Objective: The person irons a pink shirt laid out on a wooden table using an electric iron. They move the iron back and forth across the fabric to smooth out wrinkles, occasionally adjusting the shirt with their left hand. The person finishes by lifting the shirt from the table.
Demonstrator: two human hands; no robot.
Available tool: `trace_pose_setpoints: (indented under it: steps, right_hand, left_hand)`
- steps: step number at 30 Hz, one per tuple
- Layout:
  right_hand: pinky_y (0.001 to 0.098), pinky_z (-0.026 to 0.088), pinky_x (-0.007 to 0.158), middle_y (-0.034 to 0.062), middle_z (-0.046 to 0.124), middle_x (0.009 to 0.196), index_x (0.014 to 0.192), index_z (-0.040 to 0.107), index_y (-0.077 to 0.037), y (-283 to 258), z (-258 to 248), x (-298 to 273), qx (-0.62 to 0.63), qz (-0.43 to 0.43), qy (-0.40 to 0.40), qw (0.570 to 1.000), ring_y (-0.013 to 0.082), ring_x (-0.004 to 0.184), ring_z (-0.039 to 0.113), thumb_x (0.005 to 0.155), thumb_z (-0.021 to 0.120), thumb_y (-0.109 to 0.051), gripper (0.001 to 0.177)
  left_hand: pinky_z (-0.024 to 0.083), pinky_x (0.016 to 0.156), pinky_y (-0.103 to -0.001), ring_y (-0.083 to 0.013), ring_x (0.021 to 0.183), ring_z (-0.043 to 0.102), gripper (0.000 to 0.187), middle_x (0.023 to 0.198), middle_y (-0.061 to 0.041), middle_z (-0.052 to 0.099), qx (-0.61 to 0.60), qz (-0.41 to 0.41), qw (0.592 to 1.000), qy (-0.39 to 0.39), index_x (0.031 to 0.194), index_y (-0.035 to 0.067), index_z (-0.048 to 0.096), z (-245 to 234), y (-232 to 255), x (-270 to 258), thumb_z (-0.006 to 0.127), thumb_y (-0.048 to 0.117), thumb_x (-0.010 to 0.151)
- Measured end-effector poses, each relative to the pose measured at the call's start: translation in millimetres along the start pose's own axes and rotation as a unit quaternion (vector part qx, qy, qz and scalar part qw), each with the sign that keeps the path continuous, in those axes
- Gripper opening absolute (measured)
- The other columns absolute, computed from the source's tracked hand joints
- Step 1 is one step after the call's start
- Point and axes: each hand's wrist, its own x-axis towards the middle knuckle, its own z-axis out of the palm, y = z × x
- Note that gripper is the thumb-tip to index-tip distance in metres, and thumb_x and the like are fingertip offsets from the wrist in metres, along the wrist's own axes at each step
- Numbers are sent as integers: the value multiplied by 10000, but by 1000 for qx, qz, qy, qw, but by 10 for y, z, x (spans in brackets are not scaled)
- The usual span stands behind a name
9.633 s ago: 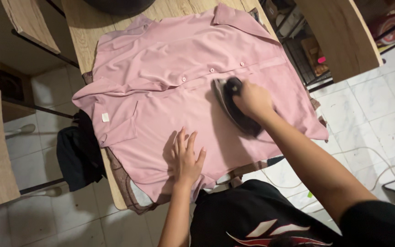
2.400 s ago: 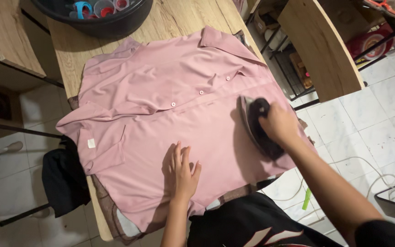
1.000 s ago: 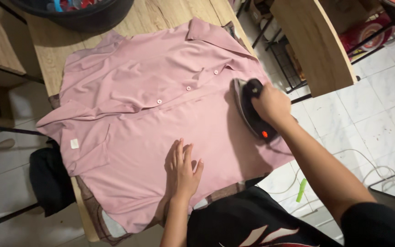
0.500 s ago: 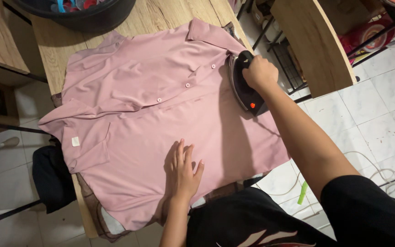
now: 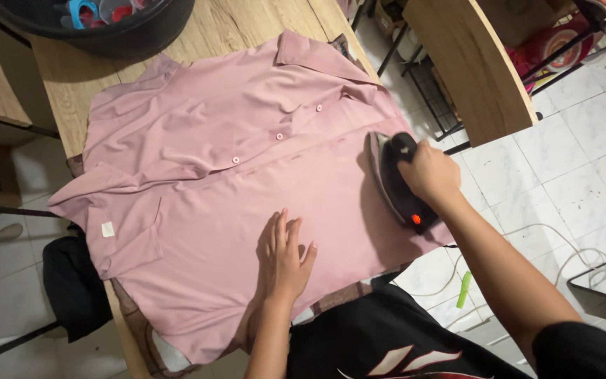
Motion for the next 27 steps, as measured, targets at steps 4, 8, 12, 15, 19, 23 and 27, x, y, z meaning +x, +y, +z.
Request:
trace_pose_setpoints:
  steps: [4,8,12,15,19,23,27]
  right_hand:
    - [521,552,859,254,719,1069,1114,646,7,-209,8,492,15,-8,30,999,438,1011,690,826,721,-346,462]
    - [498,564,873,235,725,1106,1119,677,2,-448,-5,1030,30,-7,30,999,411,1038,700,850,714,-337,434]
    - [481,569,868,236,720,1116,1102,695,12,-474,-20,1216,17,-2,29,999,400,1041,701,834,728,-343,446]
    - [492,565,858,243,721,1083,1112,683,10,-322,-36,1014,28,-14,29,999,406,1023,700,819,717,-330,450]
    - [515,561,853,268,726,1026,1108,671,13,56,-22,458,22,6,17,1000,430,984,708,831,700,-338,448]
    - [534,560,808,278,729,947,1045,641,14,512,11,-208,-8,23,10,1000,446,906,716,832,693,-366,438]
    - [536,568,778,269,732,901,1044,637,-4,813,-10,-695,-17,55,-9,998,438,868,722,831,684,-380,435]
  left_hand:
    - [277,1176,-529,-400,1500,267,583,1610,-179,324,-54,-3,998,24,1407,78,529,20,20,8,707,262,883]
    - [271,1152,-559,-380,1482,286,602,1597,-162,341,-4,-10,1000,18,1405,88,534,20,35,-52,708,309,873]
    - [266,1158,-568,-357,1481,302,589,1585,-147,360,10,1,1000,27,1386,97,543,47,59,-98,710,325,869]
    - [255,1161,-567,-367,1487,286,586,1589,-156,354,-3,1,1000,17,1387,88,541,77,61,-105,707,311,871]
    - [261,1165,-564,-374,1494,273,571,1601,-167,338,-20,11,999,23,1386,90,539,96,61,-86,699,309,884]
    - [257,1155,-572,-358,1484,286,580,1596,-146,343,13,18,1000,8,1386,104,538,76,82,-39,699,332,878]
    - [254,1150,-572,-365,1483,284,584,1597,-152,332,15,30,999,-7,1391,98,531,72,132,40,693,342,886]
